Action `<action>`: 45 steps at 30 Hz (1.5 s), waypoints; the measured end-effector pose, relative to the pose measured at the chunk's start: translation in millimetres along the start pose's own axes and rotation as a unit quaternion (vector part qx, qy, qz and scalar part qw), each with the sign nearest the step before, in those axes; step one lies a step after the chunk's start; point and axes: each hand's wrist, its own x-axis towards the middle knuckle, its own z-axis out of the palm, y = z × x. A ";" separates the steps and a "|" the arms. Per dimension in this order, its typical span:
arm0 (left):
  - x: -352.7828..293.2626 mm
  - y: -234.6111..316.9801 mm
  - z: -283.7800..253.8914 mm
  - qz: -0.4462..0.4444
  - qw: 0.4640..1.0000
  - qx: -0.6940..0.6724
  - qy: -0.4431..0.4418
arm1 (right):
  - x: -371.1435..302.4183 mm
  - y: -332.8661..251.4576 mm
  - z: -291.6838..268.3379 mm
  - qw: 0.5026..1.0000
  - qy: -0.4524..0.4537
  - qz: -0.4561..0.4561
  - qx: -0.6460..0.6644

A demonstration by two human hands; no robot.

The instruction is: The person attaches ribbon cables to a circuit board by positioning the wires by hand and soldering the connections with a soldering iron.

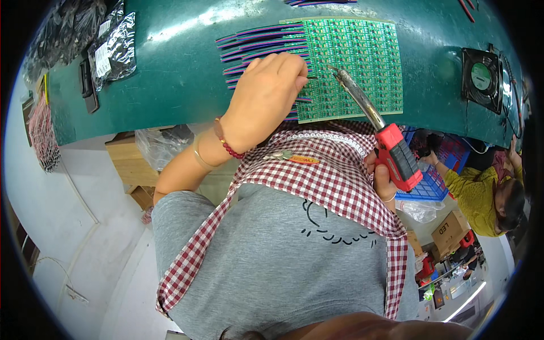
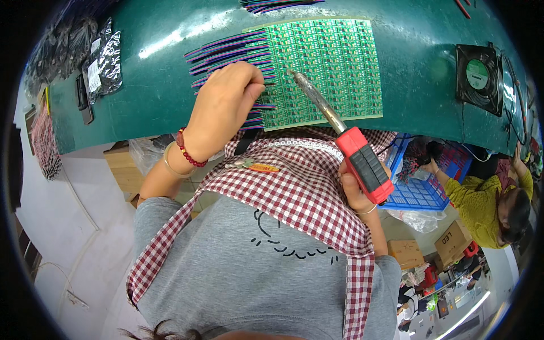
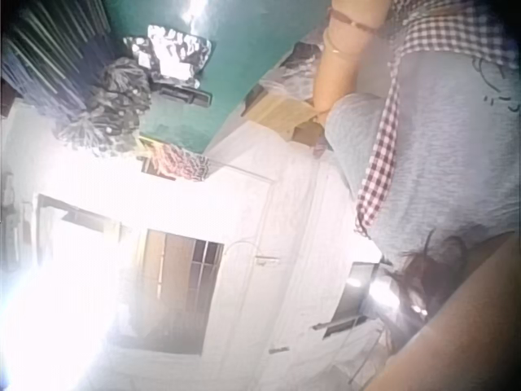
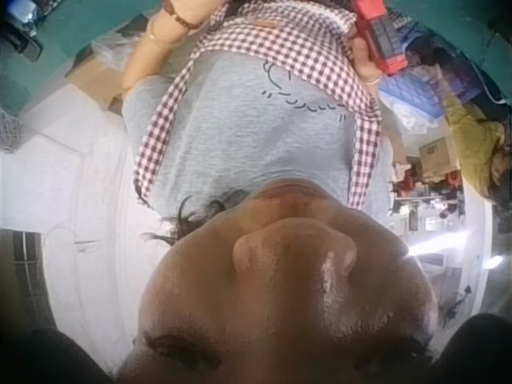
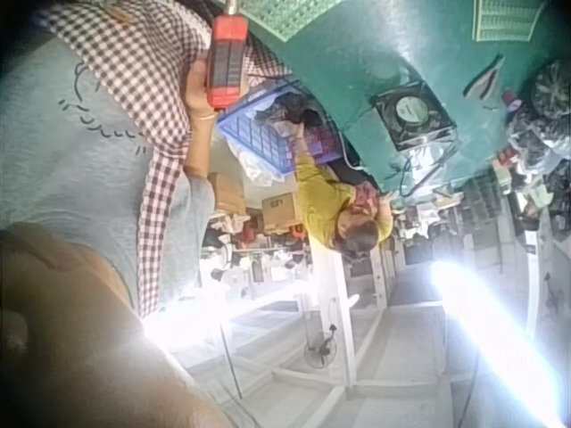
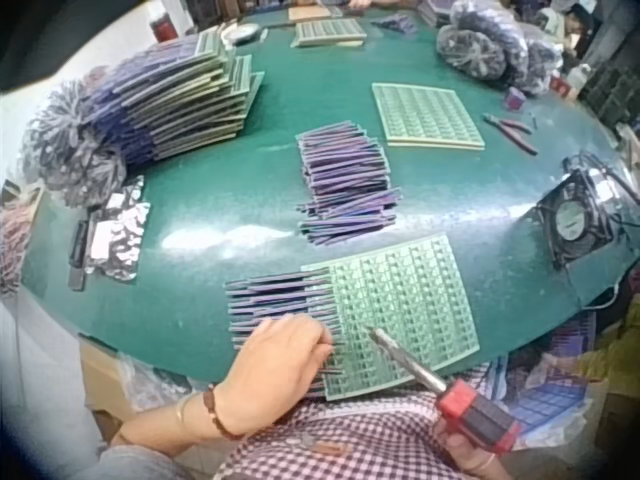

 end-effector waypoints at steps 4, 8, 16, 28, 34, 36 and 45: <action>-1.3 -1.2 0.8 -0.021 0.999 -0.029 0.025 | -2.7 0.9 -1.2 0.999 -0.006 0.018 0.036; -0.4 -4.4 7.0 -0.004 1.000 -0.007 0.014 | -2.3 2.9 -1.0 0.999 -0.032 0.016 0.019; 1.2 -9.4 9.3 0.037 0.998 0.031 0.027 | -1.3 3.5 2.4 0.998 -0.059 0.022 0.009; 3.0 -8.2 8.5 0.041 0.998 0.039 0.021 | -8.9 4.9 -4.2 0.999 -0.023 0.030 0.017; 3.3 -8.0 7.0 0.037 0.999 0.030 0.014 | -8.1 4.9 -3.0 0.999 -0.043 0.023 -0.005; 3.0 -7.9 6.4 0.035 0.999 0.031 0.012 | -8.2 4.5 -2.5 0.998 -0.052 0.017 -0.020; 3.8 -7.3 5.3 0.032 0.999 0.029 0.006 | -7.6 3.2 -1.1 0.998 -0.053 0.018 -0.030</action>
